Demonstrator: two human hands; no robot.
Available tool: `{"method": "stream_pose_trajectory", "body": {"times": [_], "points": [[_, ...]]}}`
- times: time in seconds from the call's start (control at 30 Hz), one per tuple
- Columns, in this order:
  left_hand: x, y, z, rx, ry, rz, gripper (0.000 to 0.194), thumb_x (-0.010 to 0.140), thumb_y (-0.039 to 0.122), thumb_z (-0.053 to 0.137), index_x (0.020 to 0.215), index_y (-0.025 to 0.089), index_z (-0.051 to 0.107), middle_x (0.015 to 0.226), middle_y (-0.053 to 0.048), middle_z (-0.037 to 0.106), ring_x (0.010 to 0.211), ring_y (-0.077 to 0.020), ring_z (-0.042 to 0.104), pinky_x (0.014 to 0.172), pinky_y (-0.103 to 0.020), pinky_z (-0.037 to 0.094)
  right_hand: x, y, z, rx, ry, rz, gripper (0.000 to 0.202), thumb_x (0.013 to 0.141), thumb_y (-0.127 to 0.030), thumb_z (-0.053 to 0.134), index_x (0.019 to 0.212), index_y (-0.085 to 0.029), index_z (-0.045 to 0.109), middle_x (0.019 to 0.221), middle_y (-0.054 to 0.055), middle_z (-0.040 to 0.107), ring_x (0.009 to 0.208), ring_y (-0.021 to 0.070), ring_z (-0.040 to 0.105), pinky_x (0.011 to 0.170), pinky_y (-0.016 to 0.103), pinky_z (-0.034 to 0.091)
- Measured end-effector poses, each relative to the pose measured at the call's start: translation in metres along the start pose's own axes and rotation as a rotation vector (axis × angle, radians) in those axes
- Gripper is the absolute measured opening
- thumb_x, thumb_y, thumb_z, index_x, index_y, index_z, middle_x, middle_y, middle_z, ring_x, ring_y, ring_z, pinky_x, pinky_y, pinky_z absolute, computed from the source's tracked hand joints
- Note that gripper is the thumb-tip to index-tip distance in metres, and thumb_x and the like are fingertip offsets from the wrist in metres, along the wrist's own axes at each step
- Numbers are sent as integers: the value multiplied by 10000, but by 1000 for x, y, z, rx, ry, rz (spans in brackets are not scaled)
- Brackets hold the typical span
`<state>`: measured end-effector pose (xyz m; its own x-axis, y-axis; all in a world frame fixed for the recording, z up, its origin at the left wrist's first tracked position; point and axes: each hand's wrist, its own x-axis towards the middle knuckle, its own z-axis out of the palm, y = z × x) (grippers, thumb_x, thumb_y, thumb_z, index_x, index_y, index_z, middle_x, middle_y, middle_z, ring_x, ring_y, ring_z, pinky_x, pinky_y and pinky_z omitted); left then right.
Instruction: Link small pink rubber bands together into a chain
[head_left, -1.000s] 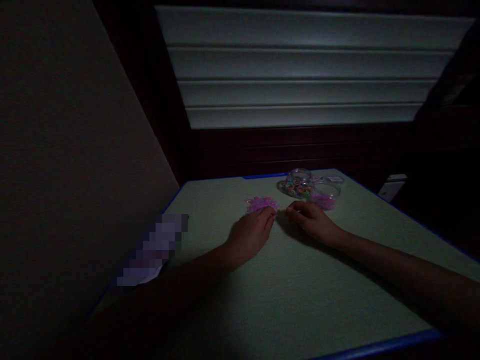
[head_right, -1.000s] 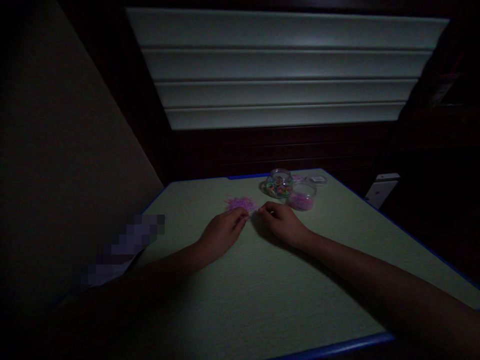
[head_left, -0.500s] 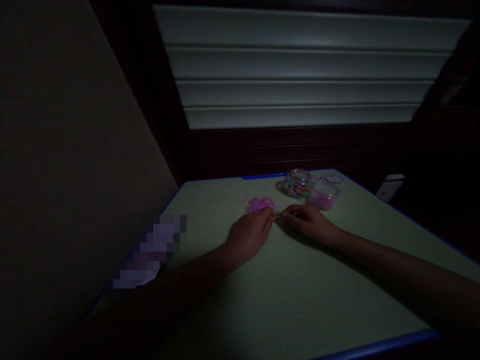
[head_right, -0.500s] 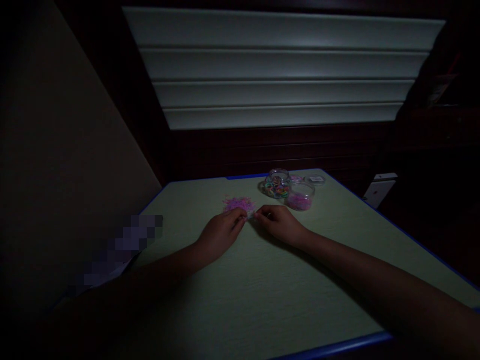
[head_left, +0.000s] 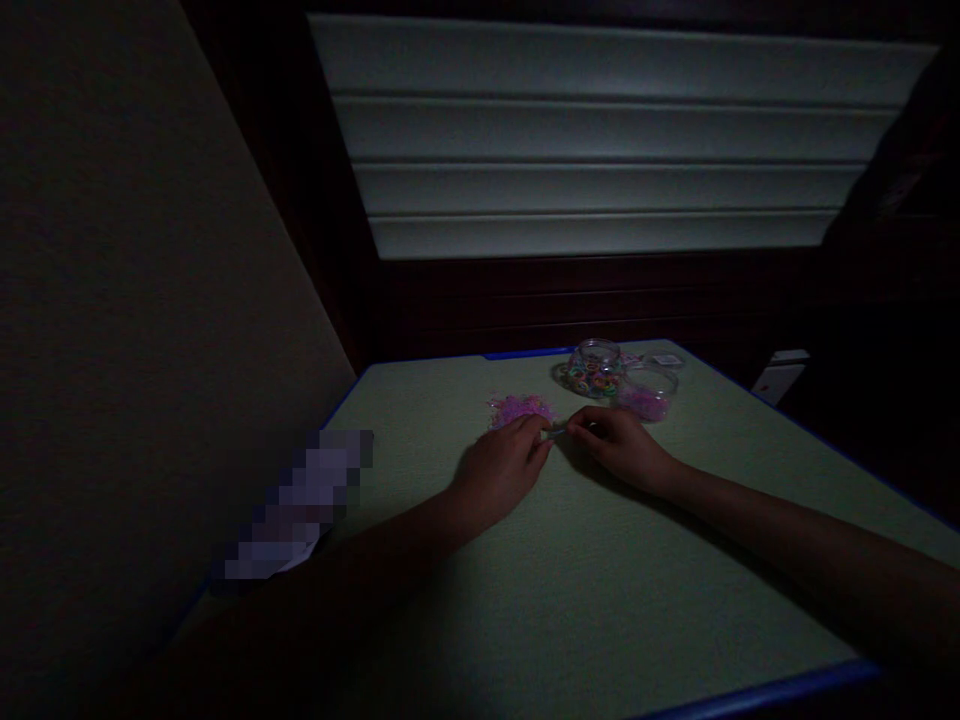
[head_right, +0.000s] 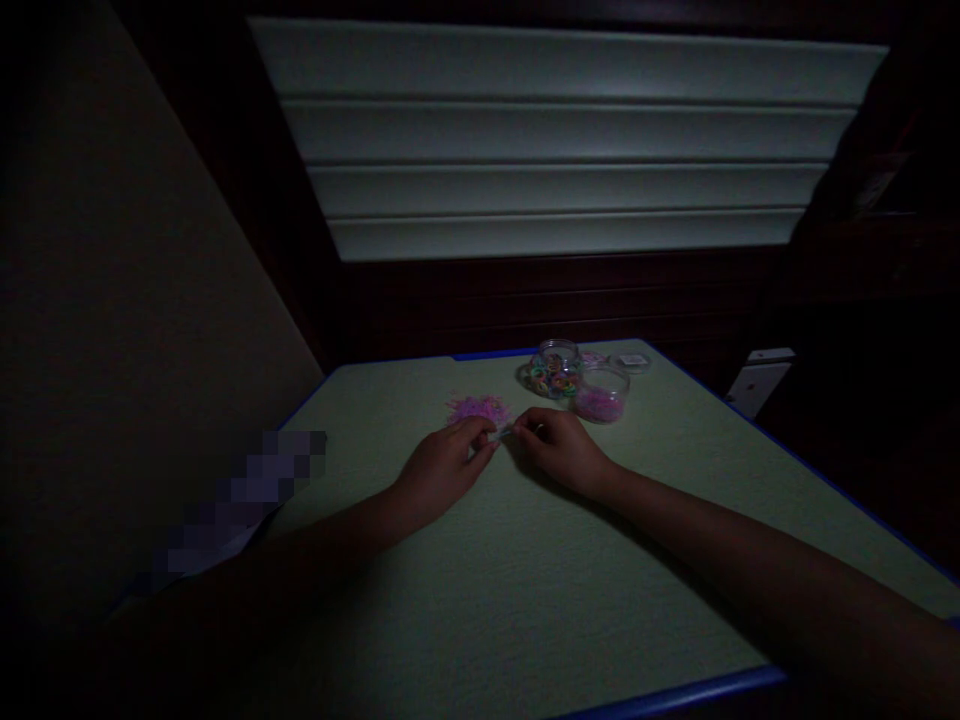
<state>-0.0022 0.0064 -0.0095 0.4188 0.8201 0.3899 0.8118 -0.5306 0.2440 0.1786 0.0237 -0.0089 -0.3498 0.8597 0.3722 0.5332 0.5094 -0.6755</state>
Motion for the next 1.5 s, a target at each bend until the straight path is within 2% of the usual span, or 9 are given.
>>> {"method": "stream_pose_trajectory", "body": {"times": [0.27,0.67,1.03,1.5], "points": [[1,-2,2,-43,20,-27,252,818,318,405,1056,250,452,893,-3,590,786,-151,552,710,-263,420,3,3,-2,41,88,8,198,774,-278,470,781,-141,613,721,27,626,623,116,539,577,220,402],[1,0,0,-116,21,-75,272,811,373,413,1045,239,446,778,13,574,674,-129,540,609,-238,416,1,-1,-3,38,41,-47,214,780,-298,479,812,-144,625,737,35,631,638,120,547,590,234,414],[1,-1,1,-83,37,-13,251,849,306,350,1050,234,482,958,-25,591,839,-153,553,738,-272,422,-1,-1,-2,3,9,-85,188,778,-278,486,807,-151,622,740,30,629,636,112,539,585,223,403],[2,-1,-1,-67,4,-9,191,847,282,347,914,220,515,876,-13,593,786,-144,547,708,-256,414,0,-3,-1,0,22,-84,222,784,-309,480,846,-154,626,787,35,635,670,117,546,605,224,406]]}}
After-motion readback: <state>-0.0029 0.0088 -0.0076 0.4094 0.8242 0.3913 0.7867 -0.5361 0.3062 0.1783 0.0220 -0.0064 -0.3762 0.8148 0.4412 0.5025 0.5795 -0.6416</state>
